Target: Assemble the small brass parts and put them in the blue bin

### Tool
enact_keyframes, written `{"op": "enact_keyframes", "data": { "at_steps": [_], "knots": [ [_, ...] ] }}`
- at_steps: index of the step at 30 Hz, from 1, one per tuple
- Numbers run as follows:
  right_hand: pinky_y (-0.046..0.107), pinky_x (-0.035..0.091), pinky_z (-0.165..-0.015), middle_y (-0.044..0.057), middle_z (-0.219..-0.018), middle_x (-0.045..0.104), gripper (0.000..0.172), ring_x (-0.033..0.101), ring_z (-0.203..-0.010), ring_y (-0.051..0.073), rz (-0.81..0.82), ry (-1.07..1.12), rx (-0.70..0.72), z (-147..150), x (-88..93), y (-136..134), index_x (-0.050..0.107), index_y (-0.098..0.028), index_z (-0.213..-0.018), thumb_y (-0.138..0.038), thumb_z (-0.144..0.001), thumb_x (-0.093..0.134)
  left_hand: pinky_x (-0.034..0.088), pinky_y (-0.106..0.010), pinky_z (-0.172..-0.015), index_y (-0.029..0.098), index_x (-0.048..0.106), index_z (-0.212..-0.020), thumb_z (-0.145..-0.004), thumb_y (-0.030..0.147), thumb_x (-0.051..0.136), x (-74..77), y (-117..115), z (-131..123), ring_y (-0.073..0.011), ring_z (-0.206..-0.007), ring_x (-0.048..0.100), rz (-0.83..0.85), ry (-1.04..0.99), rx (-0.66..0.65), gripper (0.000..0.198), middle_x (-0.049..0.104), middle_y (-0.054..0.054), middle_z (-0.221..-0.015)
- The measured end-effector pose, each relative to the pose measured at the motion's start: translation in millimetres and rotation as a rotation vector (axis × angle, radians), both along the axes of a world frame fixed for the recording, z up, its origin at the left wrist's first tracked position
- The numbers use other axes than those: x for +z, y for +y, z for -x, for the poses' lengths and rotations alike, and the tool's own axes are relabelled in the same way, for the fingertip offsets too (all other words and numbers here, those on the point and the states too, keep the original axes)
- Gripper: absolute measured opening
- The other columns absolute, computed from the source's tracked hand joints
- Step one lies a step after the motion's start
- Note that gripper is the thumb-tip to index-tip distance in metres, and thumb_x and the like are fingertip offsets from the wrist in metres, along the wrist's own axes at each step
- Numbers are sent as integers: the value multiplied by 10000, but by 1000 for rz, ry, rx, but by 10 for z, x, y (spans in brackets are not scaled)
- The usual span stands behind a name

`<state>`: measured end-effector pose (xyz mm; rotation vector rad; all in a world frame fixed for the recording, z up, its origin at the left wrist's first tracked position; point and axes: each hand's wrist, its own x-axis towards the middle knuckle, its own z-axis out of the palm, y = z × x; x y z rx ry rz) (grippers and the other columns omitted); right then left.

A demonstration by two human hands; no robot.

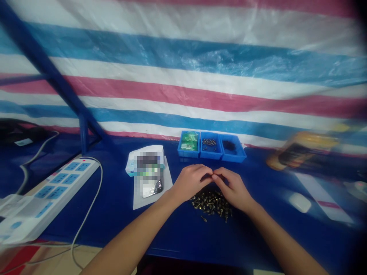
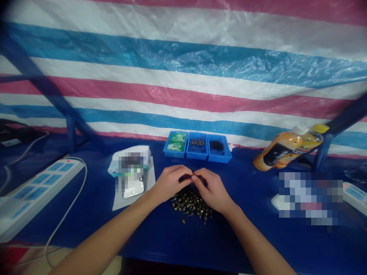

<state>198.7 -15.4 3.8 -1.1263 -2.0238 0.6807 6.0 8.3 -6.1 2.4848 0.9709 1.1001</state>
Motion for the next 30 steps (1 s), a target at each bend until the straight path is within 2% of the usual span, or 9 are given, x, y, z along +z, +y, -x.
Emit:
{"op": "enact_keyframes", "data": {
  "at_steps": [9,15,18,22,30],
  "knots": [
    [278,423,-681,16,-808,630,194,576,-728,159,24,-12,10,4,-6,10,618,-207,-876,-317,-970,488,471,-255,-723,186,617,-904,-903,266,614,-3,-7,-7,-134,-796,614,13,18,7,81,665,-4,-877],
    [282,449,-741,25,-888,658,181,600,-805,170,103,101,-12,-25,-22,37,637,-209,-930,-333,-959,509,488,-277,-776,204,622,-983,-904,337,616,43,-31,-10,-150,-863,617,20,-22,20,155,662,-18,-958],
    [281,448,-703,26,-877,648,178,576,-762,162,155,169,-48,-51,-61,63,632,-209,-967,-347,-950,521,499,-288,-797,213,617,-1039,-891,350,633,58,-35,-6,-157,-890,620,20,-30,31,203,661,-23,-993],
    [270,431,-632,18,-851,614,167,525,-689,143,220,257,-58,-65,-105,87,591,-210,-994,-357,-940,532,506,-300,-805,210,625,-1018,-888,373,632,72,-38,-1,-166,-903,621,22,-13,31,209,661,-27,-986],
    [258,407,-616,-5,-790,561,179,492,-664,130,251,270,-50,-51,-65,79,569,-208,-968,-378,-951,516,517,-308,-806,207,634,-1007,-900,376,614,91,-42,1,-168,-904,626,23,-15,32,201,664,-34,-974]
  ]
}}
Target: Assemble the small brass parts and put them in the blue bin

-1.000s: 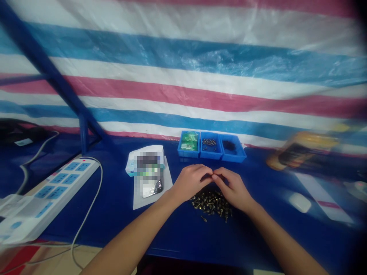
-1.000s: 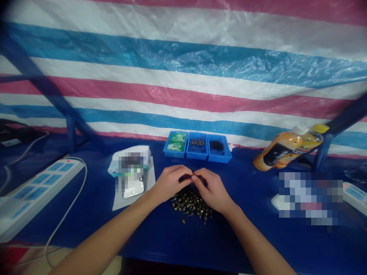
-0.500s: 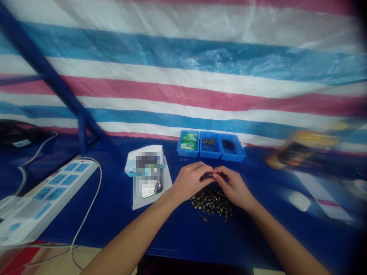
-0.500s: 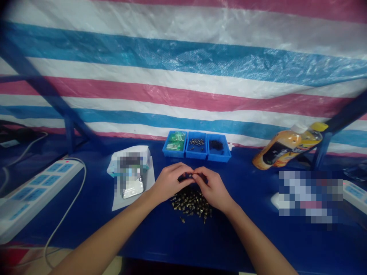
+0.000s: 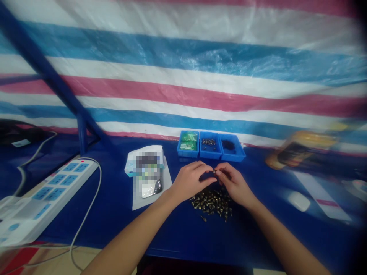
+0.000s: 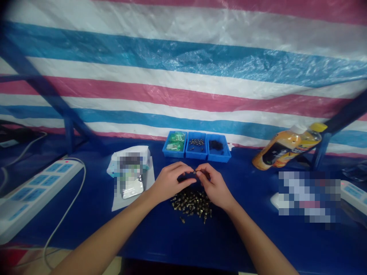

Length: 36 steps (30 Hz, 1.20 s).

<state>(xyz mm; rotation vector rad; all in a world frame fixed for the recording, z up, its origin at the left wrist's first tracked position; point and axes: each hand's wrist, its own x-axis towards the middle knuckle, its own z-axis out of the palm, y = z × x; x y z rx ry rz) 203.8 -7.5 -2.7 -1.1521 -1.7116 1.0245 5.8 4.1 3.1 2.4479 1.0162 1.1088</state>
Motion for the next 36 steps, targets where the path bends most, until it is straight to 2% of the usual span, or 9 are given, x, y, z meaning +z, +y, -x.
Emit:
{"op": "enact_keyframes", "data": {
  "at_steps": [3,10,20,27,29,31,33,34,36],
  "knots": [
    [254,396,-609,-18,-733,530,217,483,-651,127,19,-16,5,-5,22,-10,565,-200,-918,-402,-959,499,521,-315,-813,206,632,-1013,-904,379,608,3,-3,0,-171,-918,628,0,-12,6,205,669,-38,-996],
    [257,347,-573,-24,-610,470,427,428,-593,121,21,-109,4,-23,49,-13,496,-182,-648,-463,-968,460,525,-324,-802,200,640,-997,-909,394,594,13,-2,6,-180,-914,629,8,9,5,217,668,-45,-990],
    [264,323,-525,-31,-514,446,522,392,-503,111,115,-17,-31,-34,10,38,459,-188,-542,-539,-927,493,512,-309,-804,197,645,-1020,-926,382,572,14,-8,6,-156,-874,610,25,-13,24,221,663,-32,-980],
    [277,371,-572,-22,-485,451,525,442,-502,120,162,108,-164,-89,-10,98,457,-190,-529,-556,-897,537,512,-315,-799,192,656,-1001,-939,296,538,22,-3,14,-164,-869,616,23,-2,26,169,670,-48,-985],
    [275,395,-577,-22,-534,496,437,476,-520,123,157,184,-176,-83,1,96,536,-183,-652,-546,-896,544,512,-320,-812,192,656,-996,-937,283,537,19,-2,13,-169,-885,620,21,0,30,161,671,-49,-982],
    [281,429,-571,-10,-687,593,350,517,-538,126,156,274,-154,-67,8,97,585,-200,-982,-536,-893,549,512,-322,-825,194,655,-991,-936,272,535,15,1,15,-169,-891,622,20,-2,37,153,671,-45,-977],
    [287,444,-546,9,-837,637,474,538,-540,125,155,307,-117,-62,3,111,461,-245,-1261,-524,-889,553,512,-322,-830,196,655,-988,-936,263,532,13,7,20,-169,-894,624,21,-5,45,149,672,-44,-973],
    [282,437,-530,12,-859,639,513,532,-532,121,150,291,-113,-72,-4,123,419,-253,-1311,-512,-890,554,513,-321,-827,197,655,-986,-936,259,530,13,10,23,-170,-895,624,20,-6,49,149,673,-45,-972],
    [265,409,-504,-6,-793,617,475,507,-520,114,125,212,-138,-127,-19,151,449,-236,-1297,-473,-898,550,515,-317,-813,197,656,-987,-934,253,528,15,16,28,-172,-892,626,16,-3,53,150,675,-47,-972]
  ]
}}
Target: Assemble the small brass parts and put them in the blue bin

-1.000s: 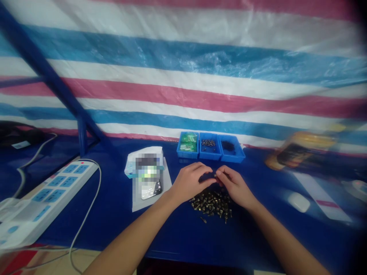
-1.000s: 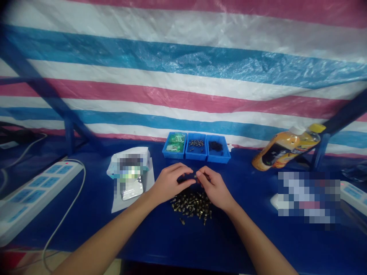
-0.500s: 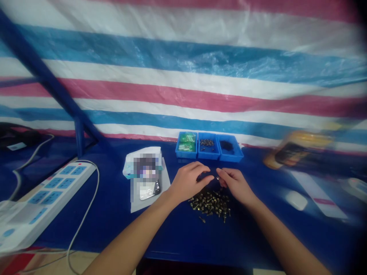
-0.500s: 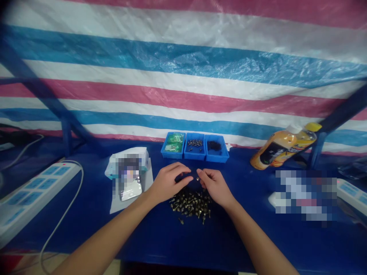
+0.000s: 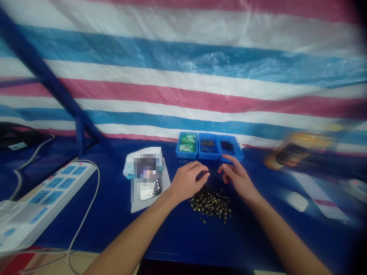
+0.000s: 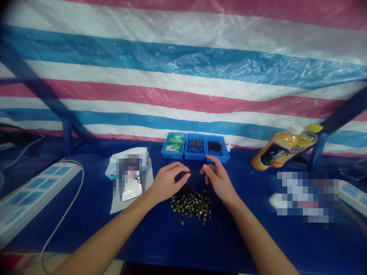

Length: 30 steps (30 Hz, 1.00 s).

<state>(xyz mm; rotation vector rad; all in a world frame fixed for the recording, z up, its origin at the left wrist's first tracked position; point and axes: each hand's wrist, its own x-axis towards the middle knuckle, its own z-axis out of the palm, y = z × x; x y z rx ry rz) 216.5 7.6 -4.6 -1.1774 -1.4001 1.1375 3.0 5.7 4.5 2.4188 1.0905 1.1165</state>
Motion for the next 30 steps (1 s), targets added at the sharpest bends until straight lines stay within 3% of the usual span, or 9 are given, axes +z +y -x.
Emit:
{"op": "enact_keyframes", "data": {
  "at_steps": [3,5,7,10,16,20,26,30],
  "knots": [
    [268,435,-563,-11,-751,603,328,539,-608,131,-42,-231,70,-155,7,21,585,-215,-1174,-385,-894,568,513,-314,-802,195,654,-992,-932,250,527,7,2,-1,-174,-896,627,-7,5,2,152,676,-48,-978],
    [296,476,-678,22,-879,649,244,589,-747,156,-60,-411,285,-261,37,6,669,-222,-1089,-314,-884,575,510,-311,-801,195,653,-998,-933,249,524,9,0,-6,-173,-901,628,-7,13,0,154,675,-47,-981],
    [303,486,-709,32,-961,654,237,599,-794,163,-64,-524,463,-332,68,-21,706,-248,-1067,-258,-882,559,509,-305,-791,194,652,-994,-934,248,521,7,0,-9,-169,-897,628,-5,24,0,153,675,-44,-974],
    [285,482,-663,33,-969,639,269,588,-754,151,-85,-618,546,-353,78,-46,719,-278,-1084,-225,-884,548,509,-295,-765,196,654,-975,-930,244,522,-3,8,-8,-162,-864,629,1,38,10,147,674,-40,-961],
    [288,484,-703,40,-950,648,189,600,-795,164,-166,-677,536,-307,23,-20,752,-265,-979,-247,-871,598,508,-293,-768,200,657,-980,-926,246,526,-25,31,10,-157,-843,625,36,32,25,149,672,-34,-957],
    [295,493,-687,29,-921,699,162,629,-769,173,-118,-640,446,-301,12,-20,745,-247,-954,-279,-868,612,507,-292,-756,198,653,-988,-925,242,528,-40,39,9,-156,-828,623,43,41,28,146,671,-32,-952],
    [334,496,-821,24,-978,734,175,669,-892,202,-74,-539,315,-255,11,3,737,-236,-975,-315,-861,630,500,-293,-787,205,648,-987,-927,237,526,-45,25,-14,-163,-884,628,42,98,10,140,669,-23,-962],
    [299,499,-728,28,-864,723,239,655,-787,183,-43,-388,224,-192,63,-9,721,-200,-932,-411,-845,652,500,-296,-781,207,649,-989,-924,236,532,-43,18,-17,-165,-876,628,44,115,2,138,668,-23,-956]
  ]
}}
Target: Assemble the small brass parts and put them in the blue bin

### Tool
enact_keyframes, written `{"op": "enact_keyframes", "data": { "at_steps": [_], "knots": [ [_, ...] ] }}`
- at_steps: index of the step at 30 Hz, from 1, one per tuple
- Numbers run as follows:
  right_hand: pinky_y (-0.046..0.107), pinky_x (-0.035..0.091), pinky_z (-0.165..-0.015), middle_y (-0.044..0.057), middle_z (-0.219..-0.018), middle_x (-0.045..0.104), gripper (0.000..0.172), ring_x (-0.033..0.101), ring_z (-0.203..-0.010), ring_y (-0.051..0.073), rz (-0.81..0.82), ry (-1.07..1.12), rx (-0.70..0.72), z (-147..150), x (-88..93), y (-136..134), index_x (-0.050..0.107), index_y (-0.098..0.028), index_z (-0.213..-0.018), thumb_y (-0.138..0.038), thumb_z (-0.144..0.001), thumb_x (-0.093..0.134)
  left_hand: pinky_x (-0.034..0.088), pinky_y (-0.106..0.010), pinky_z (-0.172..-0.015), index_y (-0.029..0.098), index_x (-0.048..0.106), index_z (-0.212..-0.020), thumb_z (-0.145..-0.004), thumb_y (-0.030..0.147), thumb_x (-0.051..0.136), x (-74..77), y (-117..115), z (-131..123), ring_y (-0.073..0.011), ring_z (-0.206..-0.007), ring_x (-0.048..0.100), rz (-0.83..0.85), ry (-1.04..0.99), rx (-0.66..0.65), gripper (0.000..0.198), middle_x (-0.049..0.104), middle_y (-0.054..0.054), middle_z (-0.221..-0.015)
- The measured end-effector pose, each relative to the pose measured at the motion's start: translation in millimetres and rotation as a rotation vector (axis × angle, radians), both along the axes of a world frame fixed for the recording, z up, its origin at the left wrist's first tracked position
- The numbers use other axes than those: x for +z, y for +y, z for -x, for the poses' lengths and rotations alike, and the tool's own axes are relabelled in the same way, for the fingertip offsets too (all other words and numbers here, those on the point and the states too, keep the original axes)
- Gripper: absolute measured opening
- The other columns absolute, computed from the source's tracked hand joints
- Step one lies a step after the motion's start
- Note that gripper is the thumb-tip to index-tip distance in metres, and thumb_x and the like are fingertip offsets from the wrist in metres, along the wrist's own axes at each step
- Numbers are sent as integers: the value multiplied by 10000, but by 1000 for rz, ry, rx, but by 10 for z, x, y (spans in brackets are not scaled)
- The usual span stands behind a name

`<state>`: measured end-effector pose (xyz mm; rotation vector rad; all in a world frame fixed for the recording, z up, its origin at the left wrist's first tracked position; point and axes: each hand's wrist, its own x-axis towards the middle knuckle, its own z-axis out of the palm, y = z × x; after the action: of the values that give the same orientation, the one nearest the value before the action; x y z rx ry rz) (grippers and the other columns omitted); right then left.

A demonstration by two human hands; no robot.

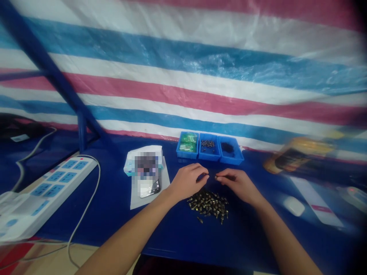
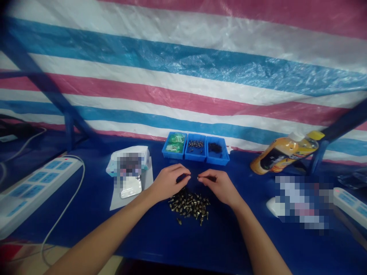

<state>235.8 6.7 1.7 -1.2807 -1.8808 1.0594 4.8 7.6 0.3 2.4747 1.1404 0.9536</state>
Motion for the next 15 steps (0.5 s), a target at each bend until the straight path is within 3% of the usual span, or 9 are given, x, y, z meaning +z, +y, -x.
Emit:
{"op": "enact_keyframes", "data": {
  "at_steps": [6,10,15],
  "knots": [
    [257,400,-587,-1,-606,586,464,518,-590,131,-4,-9,-85,45,26,-8,584,-173,-633,-531,-918,508,502,-298,-816,208,649,-1002,-921,237,535,-17,16,16,-161,-894,621,12,1,14,143,663,-18,-976],
    [263,350,-554,-10,-541,533,534,458,-537,127,96,-31,-143,42,-56,34,547,-176,-592,-614,-892,490,503,-292,-815,208,649,-1013,-932,248,520,-5,11,20,-161,-902,623,18,9,10,158,666,-20,-979],
    [272,359,-570,-12,-487,511,564,459,-508,127,217,91,-201,66,-89,46,502,-187,-543,-666,-841,523,498,-294,-818,207,647,-1017,-942,269,508,14,-21,-5,-166,-913,624,8,24,-17,170,669,-25,-980]
  ]
}}
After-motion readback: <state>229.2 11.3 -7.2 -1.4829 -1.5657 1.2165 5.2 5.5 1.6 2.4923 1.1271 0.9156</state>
